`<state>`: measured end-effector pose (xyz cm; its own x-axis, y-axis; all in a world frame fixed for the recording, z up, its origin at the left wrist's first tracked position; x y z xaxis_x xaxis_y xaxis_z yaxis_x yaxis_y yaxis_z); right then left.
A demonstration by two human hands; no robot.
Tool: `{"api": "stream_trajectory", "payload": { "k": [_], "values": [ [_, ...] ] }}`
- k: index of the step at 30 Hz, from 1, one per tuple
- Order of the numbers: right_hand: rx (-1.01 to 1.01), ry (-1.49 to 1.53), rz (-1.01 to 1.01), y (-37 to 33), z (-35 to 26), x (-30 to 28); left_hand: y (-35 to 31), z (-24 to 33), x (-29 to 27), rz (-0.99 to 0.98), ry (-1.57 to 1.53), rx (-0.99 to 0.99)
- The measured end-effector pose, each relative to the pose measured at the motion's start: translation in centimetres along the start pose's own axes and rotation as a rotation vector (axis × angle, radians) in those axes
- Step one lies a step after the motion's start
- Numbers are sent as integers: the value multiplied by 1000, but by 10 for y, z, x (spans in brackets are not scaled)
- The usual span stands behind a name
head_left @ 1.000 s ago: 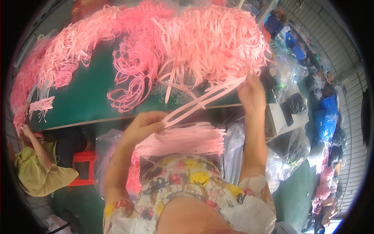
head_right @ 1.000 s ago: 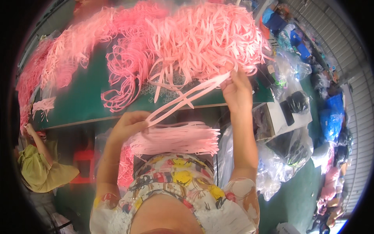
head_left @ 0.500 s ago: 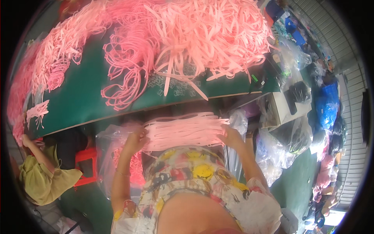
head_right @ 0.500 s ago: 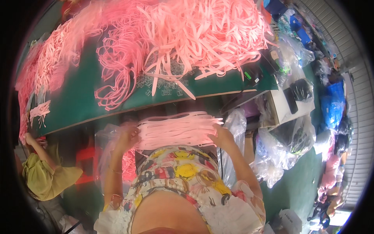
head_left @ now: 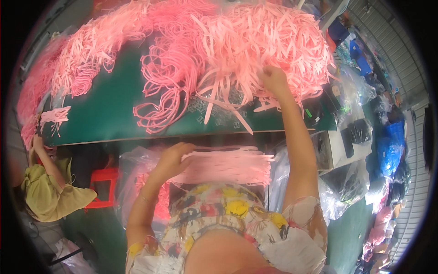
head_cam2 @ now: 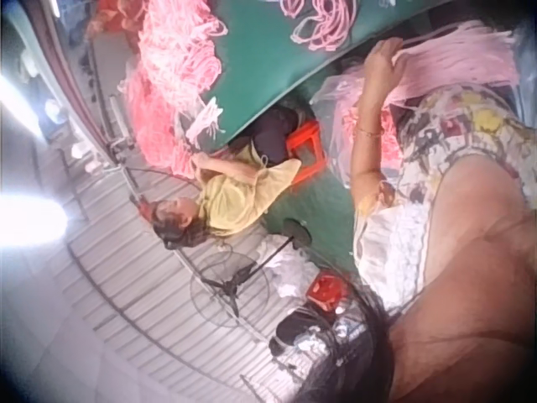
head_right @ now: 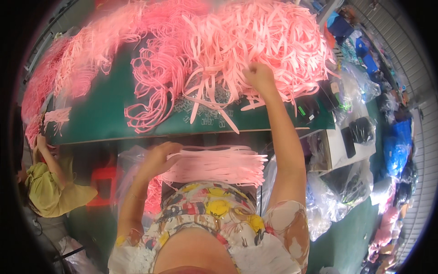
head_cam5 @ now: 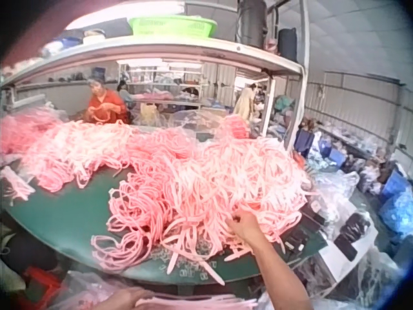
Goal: The person sorts a large pile of pink elastic bands on a green table. They pick up individual bands, straighten them, and place them into a neat stack. The person occasionally adjusts the pile and continues the repetitive sorting process.
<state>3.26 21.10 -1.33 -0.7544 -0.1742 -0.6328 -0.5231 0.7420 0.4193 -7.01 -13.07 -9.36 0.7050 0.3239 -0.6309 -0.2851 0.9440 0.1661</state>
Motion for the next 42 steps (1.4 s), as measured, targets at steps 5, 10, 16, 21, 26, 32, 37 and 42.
{"api": "stream_trajectory", "payload": {
  "k": [5,10,16,21,26,32,37,42],
  "values": [
    [242,777,-21,25,-28,-27,58,51,-3,-64,-256,-7],
    [69,886,-34,40,-65,-94,156,91,5,-56,-744,17],
    [99,966,-69,-23,-91,-107,233,145,57,-380,-1652,-181],
    [207,774,-266,-108,-82,-90,242,162,46,-248,-1800,14],
    [397,760,-276,-159,-68,-99,216,164,15,-145,-1659,22],
    [339,691,-258,-182,-73,-108,181,165,-18,-89,-1517,59],
    [340,729,-420,-205,-80,-91,158,159,-40,-105,-1481,136],
    [329,711,-509,-221,-92,-69,117,149,-55,-91,-1508,130]
  ]
}}
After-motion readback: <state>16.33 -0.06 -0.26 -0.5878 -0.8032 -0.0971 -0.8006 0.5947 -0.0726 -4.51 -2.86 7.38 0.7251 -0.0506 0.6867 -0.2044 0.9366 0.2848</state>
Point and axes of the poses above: each hand's wrist, its own y-axis towards the middle knuckle, its own x-axis out of the palm, z = x × y, the point moved 10 cm from there along y, towards the middle knuckle, and after that the axes turned 5 degrees about z, right-handed, at the moved point
